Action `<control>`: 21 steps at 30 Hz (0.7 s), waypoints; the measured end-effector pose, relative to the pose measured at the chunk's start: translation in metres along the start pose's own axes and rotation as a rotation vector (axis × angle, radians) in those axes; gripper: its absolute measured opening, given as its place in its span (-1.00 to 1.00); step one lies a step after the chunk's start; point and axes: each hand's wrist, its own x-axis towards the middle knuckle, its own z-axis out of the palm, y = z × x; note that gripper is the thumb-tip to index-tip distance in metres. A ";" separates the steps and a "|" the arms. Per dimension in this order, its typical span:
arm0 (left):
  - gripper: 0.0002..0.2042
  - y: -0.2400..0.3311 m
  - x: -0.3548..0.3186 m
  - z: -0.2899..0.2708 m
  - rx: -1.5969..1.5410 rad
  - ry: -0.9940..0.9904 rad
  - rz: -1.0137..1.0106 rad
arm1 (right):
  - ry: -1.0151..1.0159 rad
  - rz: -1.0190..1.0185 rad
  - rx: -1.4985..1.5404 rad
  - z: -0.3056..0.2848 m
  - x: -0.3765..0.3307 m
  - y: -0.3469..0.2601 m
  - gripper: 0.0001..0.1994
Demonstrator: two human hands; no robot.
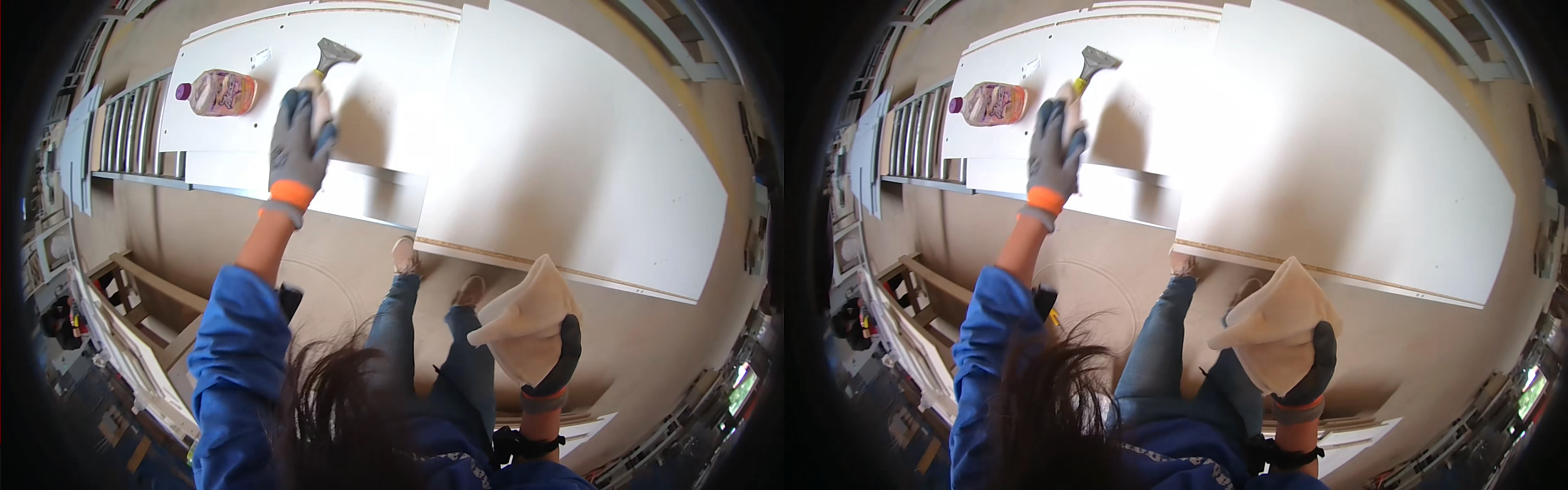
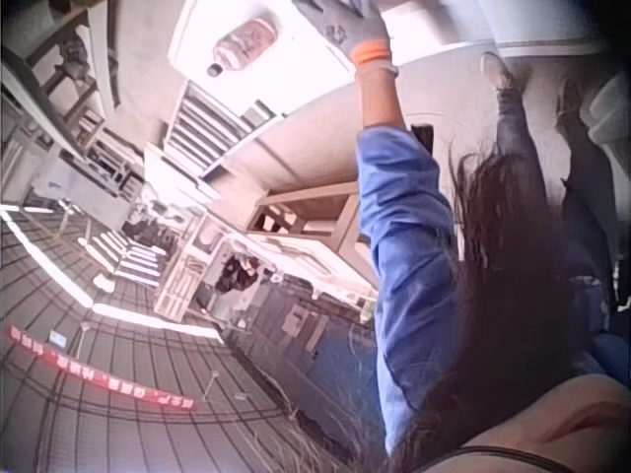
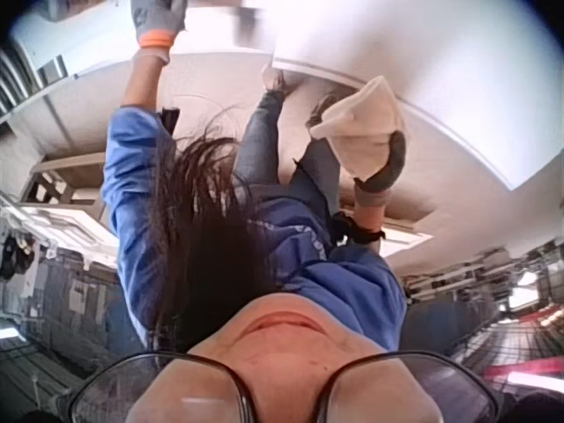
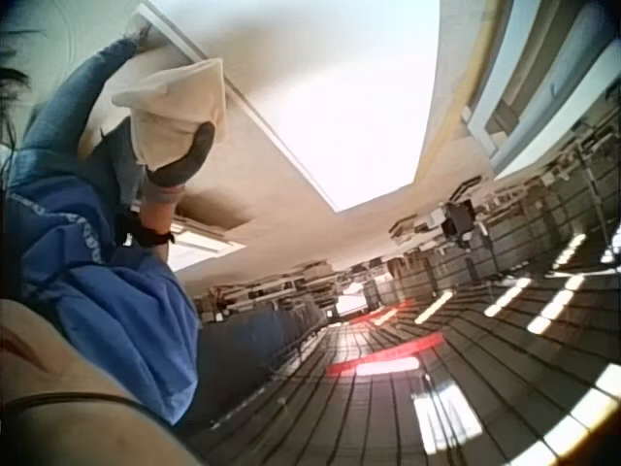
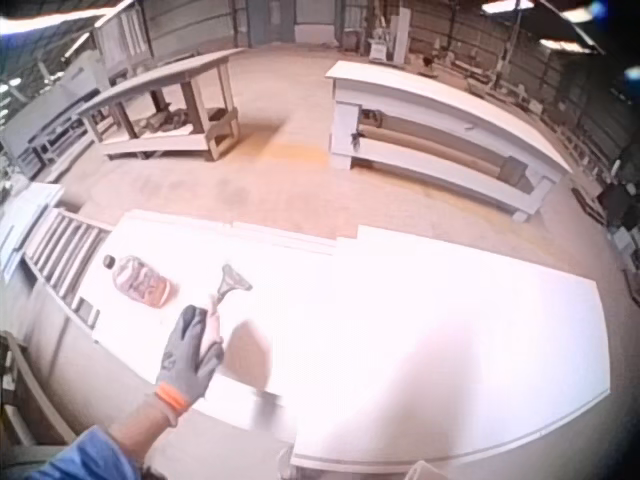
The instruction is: Cleaning and stacking white furniture panels using a hand scraper and a cloth with cleaning liquid.
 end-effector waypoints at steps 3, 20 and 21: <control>-0.31 0.006 0.036 0.014 0.003 -0.083 -0.098 | -0.061 0.096 0.169 0.008 0.000 -0.010 -0.46; -0.53 -0.072 0.029 0.021 0.015 -0.330 -0.731 | -0.115 0.178 0.249 0.003 0.009 -0.031 -0.37; -0.54 -0.056 0.026 0.015 -0.255 -0.253 -0.864 | -0.133 0.173 0.304 0.003 0.006 -0.035 -0.37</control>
